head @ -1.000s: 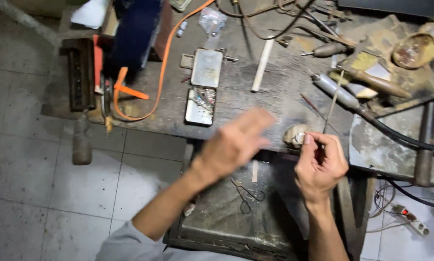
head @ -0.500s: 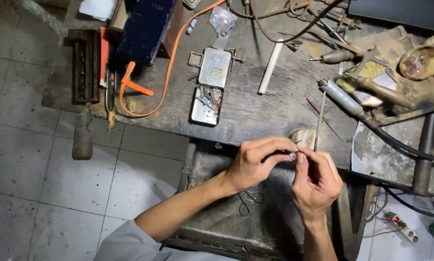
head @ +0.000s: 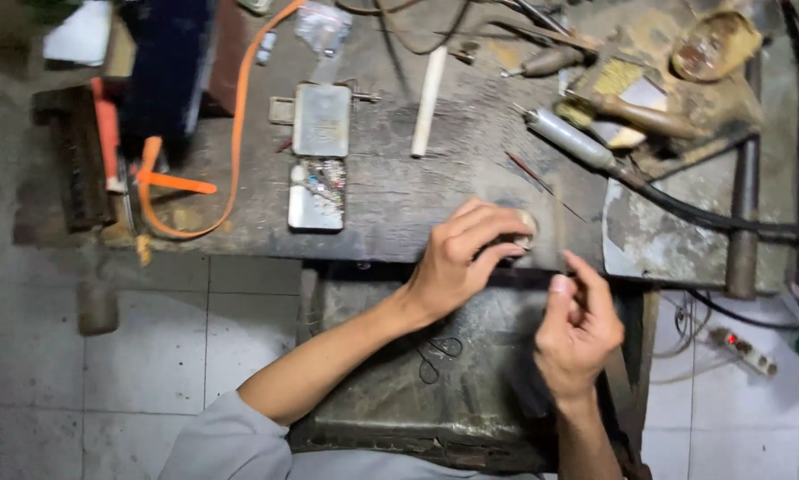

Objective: The person is using a hand file to shape and smooth the surface of a small metal ring at a jewelry workbench.

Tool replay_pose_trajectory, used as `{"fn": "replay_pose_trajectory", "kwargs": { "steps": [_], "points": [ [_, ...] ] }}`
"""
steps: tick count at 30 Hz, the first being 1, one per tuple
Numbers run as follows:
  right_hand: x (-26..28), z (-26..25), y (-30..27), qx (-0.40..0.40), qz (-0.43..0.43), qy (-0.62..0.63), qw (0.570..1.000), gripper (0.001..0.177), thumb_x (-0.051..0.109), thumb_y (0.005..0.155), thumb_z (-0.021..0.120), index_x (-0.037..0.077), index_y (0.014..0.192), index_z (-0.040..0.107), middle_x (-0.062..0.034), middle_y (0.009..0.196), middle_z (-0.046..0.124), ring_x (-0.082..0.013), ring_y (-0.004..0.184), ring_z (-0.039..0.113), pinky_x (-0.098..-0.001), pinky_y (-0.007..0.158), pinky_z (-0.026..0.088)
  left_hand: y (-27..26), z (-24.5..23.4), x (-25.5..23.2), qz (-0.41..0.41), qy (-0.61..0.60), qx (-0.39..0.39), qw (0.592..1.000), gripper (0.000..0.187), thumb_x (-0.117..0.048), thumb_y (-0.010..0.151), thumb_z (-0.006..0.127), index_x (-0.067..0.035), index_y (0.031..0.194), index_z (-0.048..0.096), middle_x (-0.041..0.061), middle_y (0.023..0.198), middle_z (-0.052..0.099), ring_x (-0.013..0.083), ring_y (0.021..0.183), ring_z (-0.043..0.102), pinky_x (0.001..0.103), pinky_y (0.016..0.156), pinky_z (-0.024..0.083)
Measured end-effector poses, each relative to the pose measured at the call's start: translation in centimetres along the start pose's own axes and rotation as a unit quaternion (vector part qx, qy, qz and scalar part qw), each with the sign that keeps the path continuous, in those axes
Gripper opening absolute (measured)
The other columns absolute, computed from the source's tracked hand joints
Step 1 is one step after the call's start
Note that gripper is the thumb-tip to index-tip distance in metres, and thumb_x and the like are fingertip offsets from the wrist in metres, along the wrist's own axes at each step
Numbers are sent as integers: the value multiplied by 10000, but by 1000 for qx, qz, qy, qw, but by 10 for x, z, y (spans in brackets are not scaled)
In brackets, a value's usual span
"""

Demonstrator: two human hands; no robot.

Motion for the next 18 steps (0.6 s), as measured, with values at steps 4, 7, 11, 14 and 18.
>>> {"fn": "replay_pose_trajectory", "kwargs": {
  "steps": [4,7,11,14,18],
  "points": [
    [-14,5,-13,24,38,23,999,251,148,1045,576,37,1250,671,42,728,506,-39,563,353,-212,524,315,-1,1,0,0,-2,-18,1000,125,20,928,751,21,1031,680,150,1022,724,301,969,700,381,927,541],
    [-11,10,-21,41,4,60,997,204,70,1045,527,-39,1193,614,-77,759,630,-123,641,597,-240,588,483,-1,5,-6,8,-6,0,1000,114,7,928,754,33,1019,690,160,1006,726,303,958,710,385,913,551],
    [1,7,-24,36,-27,14,999,232,67,1037,559,-17,1235,645,-27,704,627,-56,525,468,-229,523,415,-1,9,-6,8,19,-16,1000,138,120,897,748,59,1008,693,195,1039,724,319,973,722,373,911,586],
    [15,6,-22,34,-78,-11,996,302,-17,1032,535,-43,1316,635,-54,879,686,-93,562,437,-247,560,404,-1,11,-12,41,25,-22,999,107,146,908,721,80,974,670,211,1027,713,345,918,714,400,847,568],
    [22,7,-22,47,-111,13,993,311,-78,1006,566,-24,1296,662,-43,763,575,-117,588,392,-271,546,343,-5,11,-9,21,37,-23,999,135,140,905,734,82,1007,668,200,1021,720,333,954,729,383,907,603]
  ]
}}
Point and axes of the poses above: each hand's wrist, its own y-axis towards the middle knuckle, its own z-axis out of the palm, x = y × z, the point moved 10 cm from there along y, towards the middle knuckle
